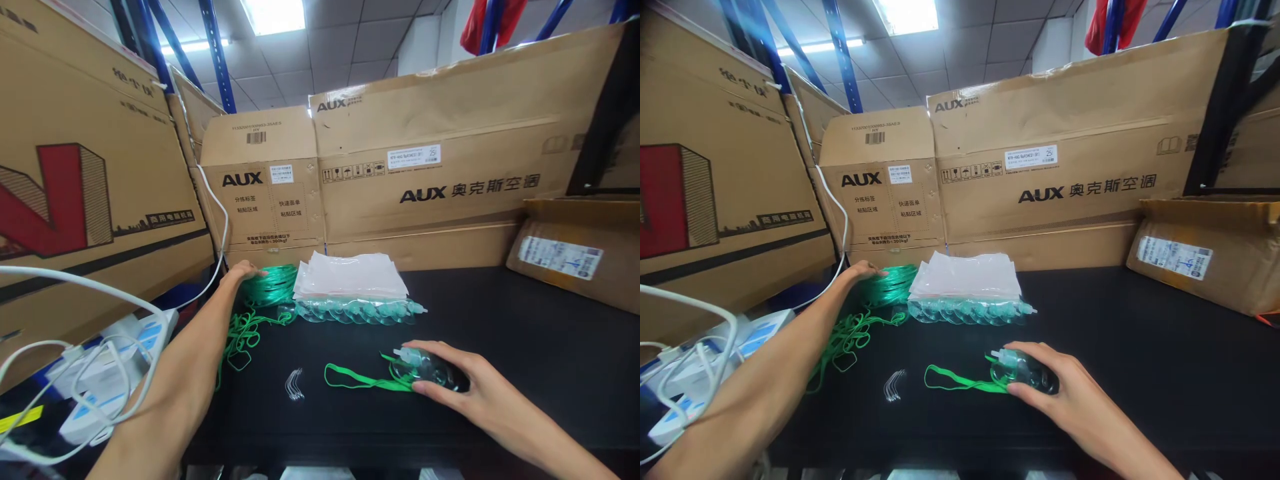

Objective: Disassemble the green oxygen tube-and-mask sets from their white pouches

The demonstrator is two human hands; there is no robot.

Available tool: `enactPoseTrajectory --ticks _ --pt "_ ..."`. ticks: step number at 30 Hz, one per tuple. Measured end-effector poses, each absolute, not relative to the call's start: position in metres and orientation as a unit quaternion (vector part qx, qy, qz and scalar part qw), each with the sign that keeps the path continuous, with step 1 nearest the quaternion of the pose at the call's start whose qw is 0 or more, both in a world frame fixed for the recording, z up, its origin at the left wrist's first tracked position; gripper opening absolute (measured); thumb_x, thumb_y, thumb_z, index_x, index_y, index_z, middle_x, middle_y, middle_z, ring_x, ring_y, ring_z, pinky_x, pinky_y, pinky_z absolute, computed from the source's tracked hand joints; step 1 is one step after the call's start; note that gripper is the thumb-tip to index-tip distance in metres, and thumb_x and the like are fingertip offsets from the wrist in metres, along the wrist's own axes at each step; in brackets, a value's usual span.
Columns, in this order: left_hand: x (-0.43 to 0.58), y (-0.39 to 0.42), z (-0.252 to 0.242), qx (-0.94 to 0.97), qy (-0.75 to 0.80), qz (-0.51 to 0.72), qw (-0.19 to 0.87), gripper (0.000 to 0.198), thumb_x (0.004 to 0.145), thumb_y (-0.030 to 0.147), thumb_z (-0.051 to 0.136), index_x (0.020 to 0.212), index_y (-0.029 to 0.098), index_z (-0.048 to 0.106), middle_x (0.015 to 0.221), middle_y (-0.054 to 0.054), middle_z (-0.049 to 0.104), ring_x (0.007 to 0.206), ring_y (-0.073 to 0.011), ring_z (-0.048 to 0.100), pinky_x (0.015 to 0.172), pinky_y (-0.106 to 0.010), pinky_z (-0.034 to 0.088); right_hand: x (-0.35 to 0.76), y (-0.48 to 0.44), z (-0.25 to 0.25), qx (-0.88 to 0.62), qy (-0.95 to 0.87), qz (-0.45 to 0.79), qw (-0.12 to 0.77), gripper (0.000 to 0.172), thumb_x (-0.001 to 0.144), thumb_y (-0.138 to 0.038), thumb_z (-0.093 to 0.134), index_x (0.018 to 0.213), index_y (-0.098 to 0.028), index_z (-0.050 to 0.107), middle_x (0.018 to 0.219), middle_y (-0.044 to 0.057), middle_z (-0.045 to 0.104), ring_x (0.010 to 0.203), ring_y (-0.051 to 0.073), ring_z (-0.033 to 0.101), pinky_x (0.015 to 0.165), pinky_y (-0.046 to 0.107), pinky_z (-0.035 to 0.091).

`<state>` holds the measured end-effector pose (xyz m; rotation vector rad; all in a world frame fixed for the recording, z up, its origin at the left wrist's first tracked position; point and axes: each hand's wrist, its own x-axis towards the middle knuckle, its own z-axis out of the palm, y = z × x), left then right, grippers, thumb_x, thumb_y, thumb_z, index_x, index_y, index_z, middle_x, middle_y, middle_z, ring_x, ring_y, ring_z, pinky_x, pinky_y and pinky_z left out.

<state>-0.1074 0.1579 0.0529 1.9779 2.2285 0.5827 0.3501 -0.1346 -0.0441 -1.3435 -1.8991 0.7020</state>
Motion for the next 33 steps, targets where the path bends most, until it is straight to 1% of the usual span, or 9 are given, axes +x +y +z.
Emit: enactPoseTrajectory --ticks 3,5,8,13,18,23,26,29,33 --pt "-0.112 0.161 0.063 0.628 0.759 0.15 0.084 0.031 0.098 0.036 0.066 0.12 0.015 0.065 0.117 -0.009 0.067 0.102 -0.0225 0.068 0.086 -0.04 0.059 0.35 -0.134 -0.045 -0.512 -0.734 0.272 0.353 0.051 0.089 -0.057 0.069 0.134 -0.034 0.067 0.135 0.003 0.07 0.125 0.03 0.062 0.111 0.042 0.046" --pt "-0.114 0.162 0.068 0.621 0.766 0.137 0.094 0.03 0.098 0.037 0.066 0.117 0.014 0.066 0.114 -0.008 0.068 0.1 -0.0224 0.068 0.085 -0.039 0.059 0.35 -0.133 -0.045 -0.512 -0.735 0.27 0.354 0.051 0.089 -0.057 0.069 0.135 -0.036 0.066 0.135 0.002 0.07 0.126 0.03 0.062 0.111 0.042 0.047" --pt "-0.113 0.161 0.071 0.621 0.765 0.138 0.099 0.029 0.098 0.037 0.065 0.116 0.015 0.067 0.115 -0.007 0.068 0.1 -0.0228 0.068 0.085 -0.039 0.059 0.35 -0.133 -0.046 -0.512 -0.736 0.265 0.355 0.049 0.089 -0.057 0.069 0.134 -0.038 0.067 0.135 0.0 0.07 0.127 0.03 0.062 0.112 0.041 0.046" --pt "-0.108 0.158 0.07 0.63 0.752 0.154 0.117 0.029 0.099 0.036 0.063 0.121 0.016 0.065 0.119 -0.009 0.067 0.101 -0.0213 0.068 0.085 -0.039 0.06 0.351 -0.132 -0.046 -0.51 -0.736 0.269 0.354 0.05 0.089 -0.058 0.07 0.135 -0.037 0.067 0.137 0.0 0.069 0.129 0.03 0.061 0.114 0.042 0.045" --pt "-0.103 0.159 0.078 0.635 0.747 0.155 0.125 0.03 0.1 0.037 0.063 0.12 0.015 0.066 0.119 -0.009 0.067 0.1 -0.0215 0.068 0.085 -0.039 0.06 0.35 -0.134 -0.044 -0.516 -0.732 0.266 0.357 0.05 0.088 -0.057 0.071 0.133 -0.037 0.068 0.137 0.0 0.069 0.128 0.029 0.062 0.113 0.041 0.046" --pt "-0.096 0.164 0.086 0.641 0.749 0.141 0.096 0.037 0.099 0.043 0.062 0.122 0.014 0.064 0.119 -0.01 0.067 0.102 -0.0227 0.068 0.087 -0.042 0.059 0.35 -0.135 -0.044 -0.515 -0.732 0.258 0.363 0.051 0.088 -0.057 0.071 0.135 -0.036 0.068 0.138 0.001 0.069 0.131 0.031 0.06 0.114 0.042 0.045" --pt "-0.088 0.168 0.086 0.656 0.741 0.124 0.065 0.036 0.098 0.041 0.065 0.123 0.016 0.065 0.123 -0.01 0.066 0.109 -0.025 0.066 0.092 -0.044 0.057 0.35 -0.134 -0.044 -0.518 -0.732 0.256 0.362 0.052 0.087 -0.057 0.072 0.134 -0.036 0.068 0.136 0.001 0.07 0.129 0.032 0.062 0.112 0.042 0.047" --pt "-0.082 0.17 0.083 0.667 0.737 0.103 0.035 0.034 0.097 0.039 0.066 0.123 0.017 0.065 0.126 -0.01 0.065 0.113 -0.0254 0.065 0.096 -0.046 0.056 0.35 -0.134 -0.044 -0.516 -0.733 0.264 0.355 0.05 0.088 -0.057 0.07 0.133 -0.037 0.068 0.134 0.0 0.071 0.125 0.031 0.064 0.112 0.041 0.047" --pt "-0.076 0.167 0.077 0.681 0.728 0.076 -0.011 0.034 0.098 0.04 0.064 0.125 0.018 0.065 0.13 -0.011 0.065 0.116 -0.0257 0.064 0.099 -0.047 0.054 0.351 -0.134 -0.043 -0.516 -0.731 0.276 0.351 0.05 0.088 -0.058 0.07 0.134 -0.038 0.067 0.135 -0.002 0.07 0.129 0.029 0.061 0.114 0.04 0.044"
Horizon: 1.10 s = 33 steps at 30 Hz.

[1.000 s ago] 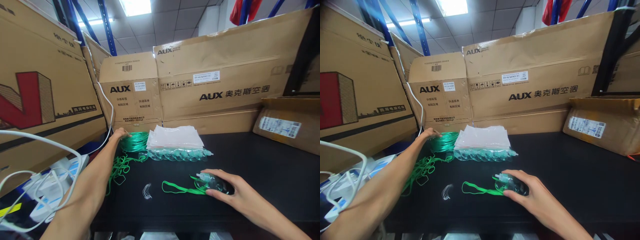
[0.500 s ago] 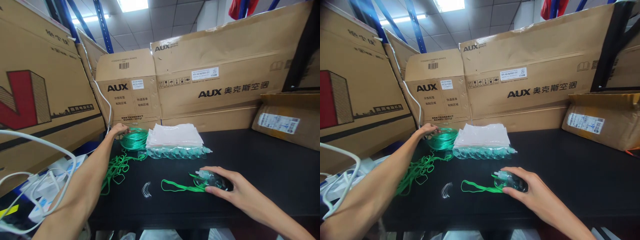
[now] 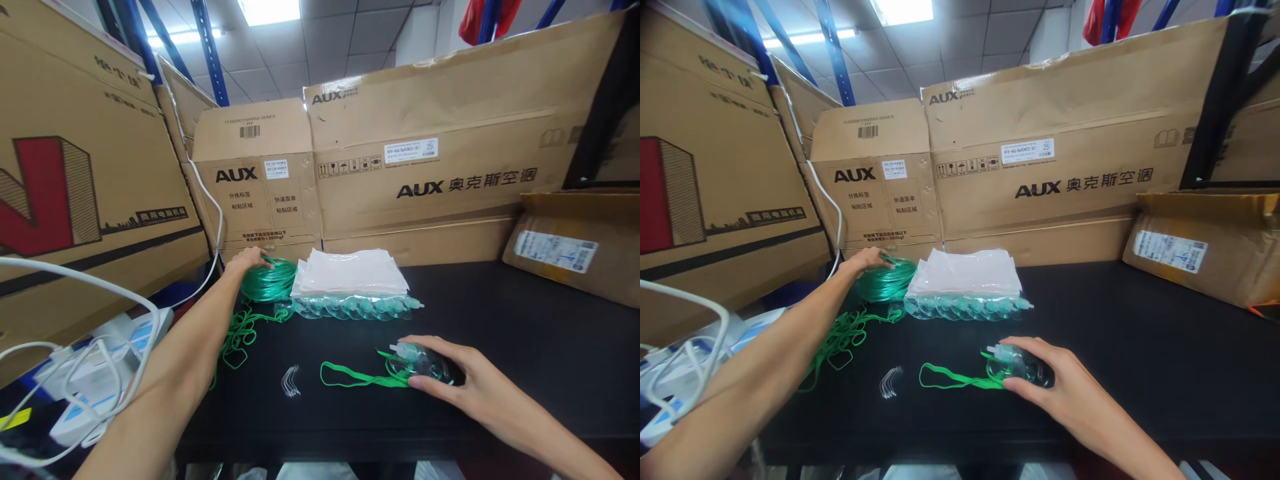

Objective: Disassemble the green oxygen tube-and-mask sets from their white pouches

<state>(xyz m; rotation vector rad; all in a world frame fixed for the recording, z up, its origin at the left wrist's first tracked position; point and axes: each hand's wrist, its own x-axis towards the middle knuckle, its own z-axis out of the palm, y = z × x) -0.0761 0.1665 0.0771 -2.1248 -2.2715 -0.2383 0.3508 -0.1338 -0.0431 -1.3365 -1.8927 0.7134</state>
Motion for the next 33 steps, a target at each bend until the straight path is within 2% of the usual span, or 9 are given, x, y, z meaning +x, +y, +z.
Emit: enactPoseTrajectory --ticks 9,19,24,27,30,33 --pt "-0.061 0.152 0.071 -0.726 -0.674 -0.013 0.135 0.04 0.097 0.04 0.066 0.129 0.017 0.063 0.139 -0.013 0.059 0.127 -0.03 0.058 0.107 -0.055 0.047 0.349 -0.135 -0.041 -0.513 -0.73 0.286 0.35 0.047 0.089 -0.057 0.07 0.133 -0.039 0.066 0.136 -0.003 0.068 0.127 0.027 0.061 0.112 0.037 0.044" --pt "-0.046 0.15 0.072 -0.751 -0.632 0.015 0.192 0.037 0.097 0.039 0.065 0.126 0.015 0.064 0.132 -0.012 0.063 0.12 -0.0284 0.061 0.102 -0.053 0.051 0.351 -0.134 -0.042 -0.503 -0.733 0.29 0.354 0.047 0.088 -0.055 0.072 0.131 -0.038 0.066 0.135 -0.003 0.069 0.126 0.025 0.062 0.109 0.035 0.045" --pt "-0.052 0.139 0.08 -0.737 -0.638 -0.041 0.219 0.038 0.098 0.042 0.063 0.124 0.015 0.064 0.13 -0.012 0.064 0.116 -0.0271 0.063 0.101 -0.051 0.05 0.35 -0.136 -0.039 -0.501 -0.729 0.299 0.36 0.046 0.088 -0.055 0.072 0.131 -0.037 0.067 0.136 -0.002 0.069 0.127 0.025 0.062 0.109 0.034 0.045" --pt "-0.058 0.125 0.092 -0.705 -0.654 -0.109 0.252 0.042 0.099 0.047 0.055 0.122 0.014 0.065 0.13 -0.018 0.064 0.115 -0.0331 0.064 0.098 -0.049 0.049 0.35 -0.136 -0.038 -0.502 -0.727 0.295 0.364 0.048 0.088 -0.054 0.073 0.132 -0.036 0.067 0.136 -0.002 0.069 0.128 0.025 0.061 0.11 0.035 0.044" --pt "-0.063 0.111 0.109 -0.661 -0.672 -0.182 0.279 0.046 0.098 0.048 0.048 0.121 0.012 0.066 0.118 -0.023 0.07 0.108 -0.0391 0.067 0.089 -0.045 0.049 0.349 -0.134 -0.037 -0.501 -0.726 0.294 0.367 0.049 0.087 -0.054 0.074 0.131 -0.034 0.068 0.134 -0.001 0.071 0.128 0.026 0.062 0.11 0.035 0.044" --pt "-0.064 0.099 0.129 -0.614 -0.687 -0.25 0.297 0.045 0.096 0.046 0.048 0.12 0.012 0.066 0.105 -0.022 0.073 0.1 -0.0382 0.068 0.081 -0.042 0.049 0.349 -0.134 -0.037 -0.497 -0.727 0.301 0.365 0.051 0.087 -0.055 0.074 0.132 -0.034 0.067 0.135 -0.001 0.07 0.128 0.027 0.061 0.11 0.036 0.045"
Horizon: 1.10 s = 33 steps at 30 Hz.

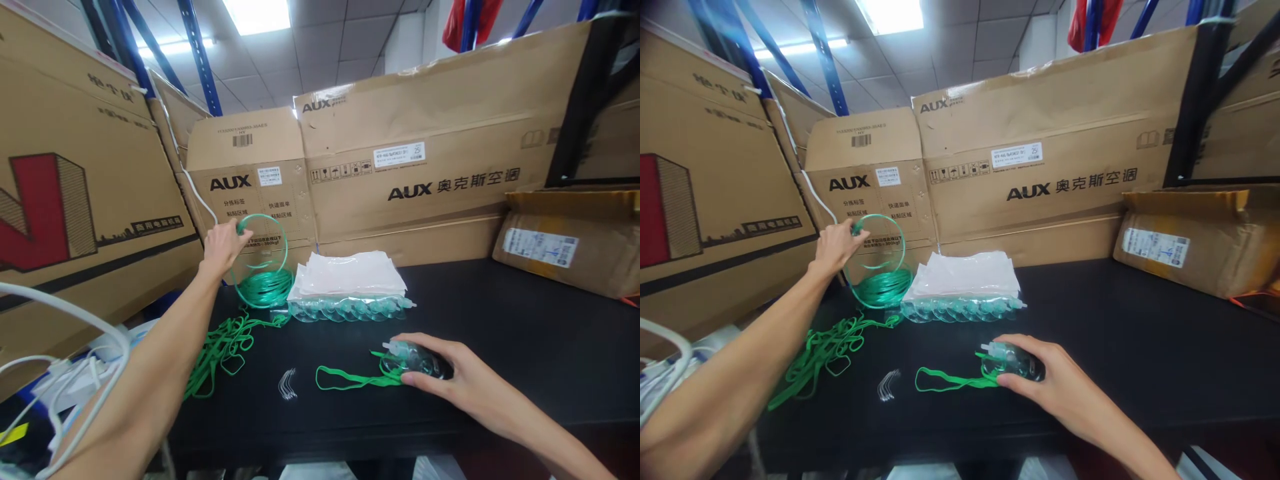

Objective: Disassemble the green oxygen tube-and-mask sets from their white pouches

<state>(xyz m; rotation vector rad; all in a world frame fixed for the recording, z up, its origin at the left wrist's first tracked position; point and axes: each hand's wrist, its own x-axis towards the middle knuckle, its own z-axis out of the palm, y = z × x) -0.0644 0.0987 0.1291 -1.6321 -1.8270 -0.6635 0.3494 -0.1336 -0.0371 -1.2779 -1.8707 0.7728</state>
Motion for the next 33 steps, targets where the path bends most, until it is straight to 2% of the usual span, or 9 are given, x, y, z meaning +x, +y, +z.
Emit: enactPoseTrajectory --ticks 5,8,12,18,23,25,28,31,33 --pt "-0.059 0.083 0.167 -0.558 -0.676 -0.345 0.335 0.042 0.099 0.045 0.043 0.121 0.016 0.064 0.104 -0.018 0.072 0.096 -0.0332 0.067 0.08 -0.038 0.046 0.351 -0.133 -0.039 -0.494 -0.729 0.302 0.365 0.051 0.087 -0.056 0.074 0.133 -0.033 0.068 0.137 0.0 0.069 0.131 0.027 0.06 0.114 0.038 0.042" --pt "-0.051 0.072 0.195 -0.536 -0.623 -0.452 0.347 0.033 0.098 0.041 0.048 0.109 0.016 0.067 0.092 -0.011 0.07 0.085 -0.0244 0.061 0.08 -0.034 0.041 0.352 -0.133 -0.039 -0.494 -0.727 0.305 0.368 0.052 0.087 -0.056 0.073 0.134 -0.033 0.067 0.137 0.0 0.07 0.132 0.028 0.059 0.115 0.038 0.041" --pt "-0.034 0.049 0.232 -0.51 -0.563 -0.552 0.345 0.028 0.098 0.038 0.051 0.102 0.013 0.065 0.079 0.001 0.055 0.072 -0.0129 0.039 0.076 -0.028 0.033 0.351 -0.132 -0.039 -0.49 -0.723 0.312 0.374 0.053 0.086 -0.055 0.074 0.134 -0.032 0.067 0.136 0.001 0.07 0.131 0.029 0.059 0.114 0.038 0.042" --pt "0.012 0.001 0.254 -0.565 -0.451 -0.611 0.323 0.023 0.097 0.035 0.054 0.084 0.017 0.058 0.07 0.006 0.039 0.067 -0.0097 0.028 0.074 -0.028 0.027 0.361 -0.132 -0.036 -0.476 -0.719 0.328 0.386 0.051 0.088 -0.053 0.073 0.133 -0.03 0.067 0.133 0.001 0.071 0.126 0.029 0.063 0.11 0.038 0.046" --pt "0.057 -0.053 0.227 -0.637 -0.409 -0.612 0.23 0.028 0.091 0.034 0.06 0.067 0.018 0.058 0.059 0.005 0.039 0.061 -0.0111 0.033 0.064 -0.031 0.028 0.403 -0.139 -0.025 -0.509 -0.698 0.306 0.399 0.054 0.085 -0.051 0.076 0.134 -0.029 0.066 0.134 0.003 0.072 0.125 0.03 0.065 0.11 0.039 0.049" --pt "0.072 -0.078 0.203 -0.678 -0.424 -0.579 0.161 0.028 0.091 0.036 0.059 0.069 0.019 0.062 0.057 0.004 0.04 0.059 -0.0123 0.037 0.06 -0.031 0.029 0.428 -0.14 -0.025 -0.538 -0.683 0.289 0.401 0.055 0.083 -0.053 0.077 0.131 -0.027 0.067 0.134 0.005 0.072 0.123 0.031 0.066 0.109 0.04 0.05" --pt "0.093 -0.111 0.152 -0.717 -0.442 -0.535 0.065 0.026 0.089 0.036 0.06 0.069 0.02 0.061 0.058 0.005 0.045 0.057 -0.0122 0.039 0.056 -0.029 0.029 0.464 -0.137 -0.033 -0.566 -0.673 0.249 0.406 0.055 0.08 -0.055 0.079 0.126 -0.028 0.065 0.131 0.006 0.072 0.123 0.031 0.066 0.109 0.041 0.05" --pt "0.11 -0.128 0.093 -0.765 -0.469 -0.438 -0.047 0.025 0.09 0.037 0.058 0.071 0.021 0.059 0.061 0.005 0.053 0.058 -0.0121 0.042 0.057 -0.029 0.031 0.485 -0.133 -0.043 -0.579 -0.665 0.22 0.416 0.052 0.076 -0.057 0.081 0.116 -0.028 0.063 0.114 0.007 0.077 0.111 0.032 0.071 0.098 0.042 0.056" --pt "0.115 -0.13 0.059 -0.775 -0.508 -0.365 -0.087 0.026 0.09 0.035 0.055 0.067 0.022 0.055 0.059 0.004 0.052 0.057 -0.013 0.041 0.056 -0.03 0.029 0.489 -0.131 -0.046 -0.584 -0.664 0.215 0.415 0.047 0.078 -0.057 0.079 0.112 -0.029 0.064 0.109 0.01 0.077 0.105 0.033 0.072 0.091 0.041 0.058"
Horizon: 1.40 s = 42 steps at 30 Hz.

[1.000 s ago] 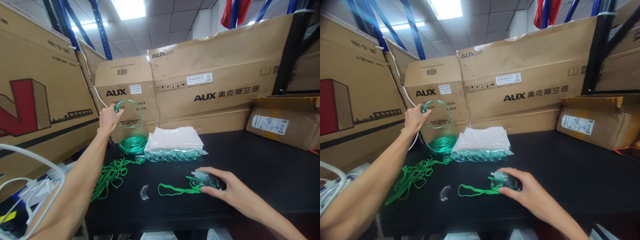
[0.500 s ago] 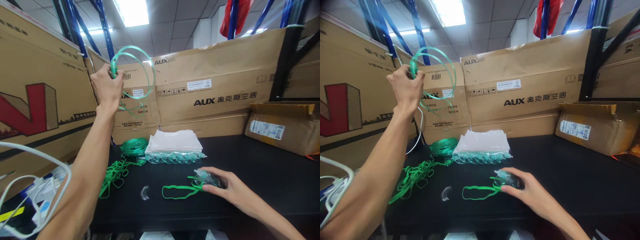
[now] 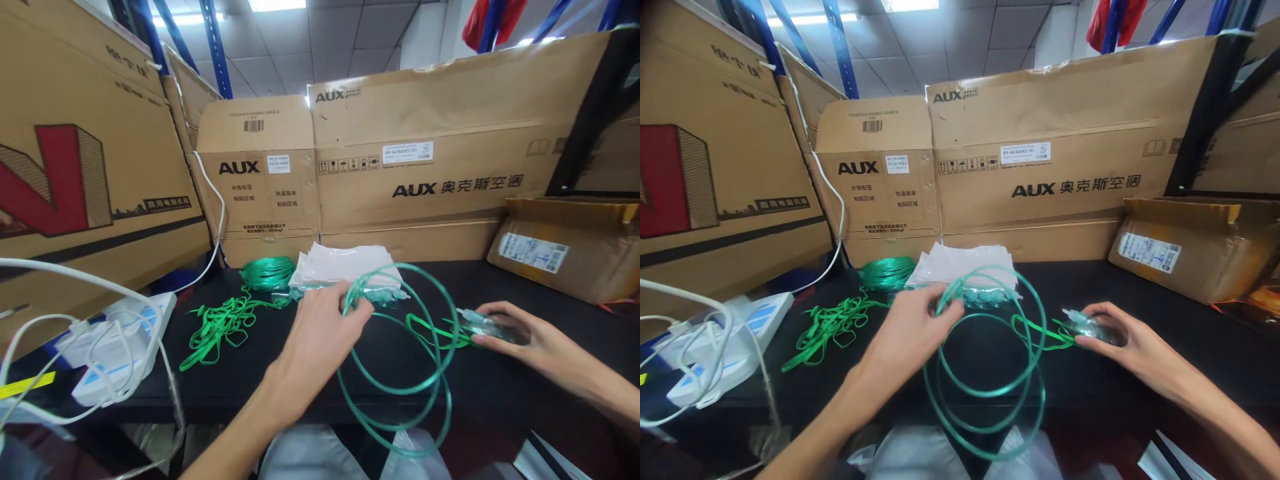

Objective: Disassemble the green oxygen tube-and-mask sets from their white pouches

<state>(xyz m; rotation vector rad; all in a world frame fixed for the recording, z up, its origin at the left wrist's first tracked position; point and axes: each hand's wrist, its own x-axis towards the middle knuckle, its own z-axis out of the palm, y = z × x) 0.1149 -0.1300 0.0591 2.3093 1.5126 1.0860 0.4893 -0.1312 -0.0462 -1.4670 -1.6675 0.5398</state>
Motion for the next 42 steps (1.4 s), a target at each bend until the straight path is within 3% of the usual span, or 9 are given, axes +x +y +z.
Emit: enactPoseTrajectory --ticks 4,8,12,16,19,22,28,36,42 --pt "0.112 -0.124 0.024 0.776 0.565 0.258 0.113 0.031 0.088 0.036 0.054 0.061 0.024 0.044 0.056 0.001 0.051 0.056 -0.0164 0.047 0.055 -0.031 0.027 0.488 -0.123 -0.042 -0.584 -0.68 0.209 0.392 0.043 0.084 -0.056 0.074 0.116 -0.029 0.063 0.112 0.011 0.077 0.105 0.032 0.072 0.091 0.041 0.055" --pt "0.104 -0.121 0.013 0.797 0.569 0.181 0.096 0.027 0.09 0.035 0.053 0.066 0.023 0.051 0.069 -0.004 0.063 0.07 -0.0232 0.062 0.058 -0.032 0.031 0.495 -0.102 -0.04 -0.597 -0.708 0.118 0.358 0.052 0.083 -0.062 0.072 0.12 -0.025 0.063 0.109 0.008 0.077 0.1 0.031 0.073 0.086 0.042 0.058" --pt "0.101 -0.119 0.004 0.797 0.579 0.153 0.077 0.02 0.093 0.04 0.057 0.101 0.025 0.066 0.099 -0.006 0.071 0.084 -0.0273 0.068 0.067 -0.034 0.04 0.499 -0.085 -0.042 -0.606 -0.725 0.027 0.326 0.059 0.086 -0.063 0.066 0.129 -0.021 0.065 0.122 0.015 0.073 0.11 0.038 0.069 0.097 0.052 0.052" --pt "0.093 -0.117 0.003 0.82 0.541 0.18 0.056 0.041 0.097 0.047 0.057 0.135 0.031 0.057 0.132 -0.007 0.062 0.102 -0.0288 0.068 0.078 -0.037 0.046 0.477 -0.1 -0.034 -0.597 -0.727 -0.076 0.33 0.064 0.093 -0.058 0.058 0.144 -0.018 0.058 0.142 0.021 0.057 0.134 0.046 0.05 0.111 0.06 0.037" --pt "0.086 -0.114 0.008 0.843 0.497 0.198 0.052 0.031 0.104 0.043 0.046 0.124 0.031 0.066 0.124 -0.004 0.065 0.103 -0.0243 0.068 0.082 -0.035 0.047 0.436 -0.122 -0.02 -0.534 -0.744 -0.179 0.36 0.041 0.101 -0.046 0.053 0.134 -0.024 0.063 0.127 0.015 0.065 0.12 0.034 0.06 0.104 0.049 0.046" --pt "0.084 -0.107 0.011 0.863 0.458 0.205 0.054 0.03 0.105 0.038 0.045 0.109 0.027 0.073 0.112 -0.003 0.07 0.103 -0.022 0.067 0.088 -0.033 0.046 0.385 -0.133 -0.009 -0.434 -0.837 -0.109 0.315 0.021 0.105 -0.035 0.052 0.111 -0.025 0.07 0.109 0.008 0.071 0.102 0.025 0.065 0.095 0.042 0.051" --pt "0.094 -0.091 0.007 0.87 0.445 0.193 0.082 0.018 0.098 0.034 0.059 0.098 0.025 0.075 0.1 -0.003 0.073 0.093 -0.0225 0.068 0.078 -0.032 0.045 0.312 -0.114 -0.012 -0.413 -0.886 -0.085 0.191 0.022 0.104 -0.019 0.05 0.104 -0.018 0.071 0.097 0.011 0.067 0.093 0.028 0.06 0.08 0.044 0.051" --pt "0.087 -0.104 0.009 0.871 0.434 0.214 0.083 0.015 0.096 0.038 0.065 0.093 0.025 0.07 0.099 0.0 0.071 0.093 -0.0205 0.066 0.079 -0.031 0.045 0.301 -0.101 -0.013 -0.401 -0.893 -0.045 0.201 0.017 0.104 -0.019 0.051 0.105 -0.02 0.067 0.105 0.008 0.064 0.096 0.023 0.062 0.085 0.038 0.053" --pt "0.098 -0.109 -0.002 0.875 0.466 0.127 -0.03 0.024 0.103 0.037 0.052 0.099 0.018 0.067 0.104 -0.01 0.07 0.098 -0.028 0.066 0.079 -0.037 0.045 0.294 -0.087 -0.016 -0.371 -0.909 -0.038 0.185 0.013 0.104 -0.02 0.051 0.099 -0.019 0.063 0.103 0.008 0.065 0.099 0.023 0.062 0.084 0.036 0.052"
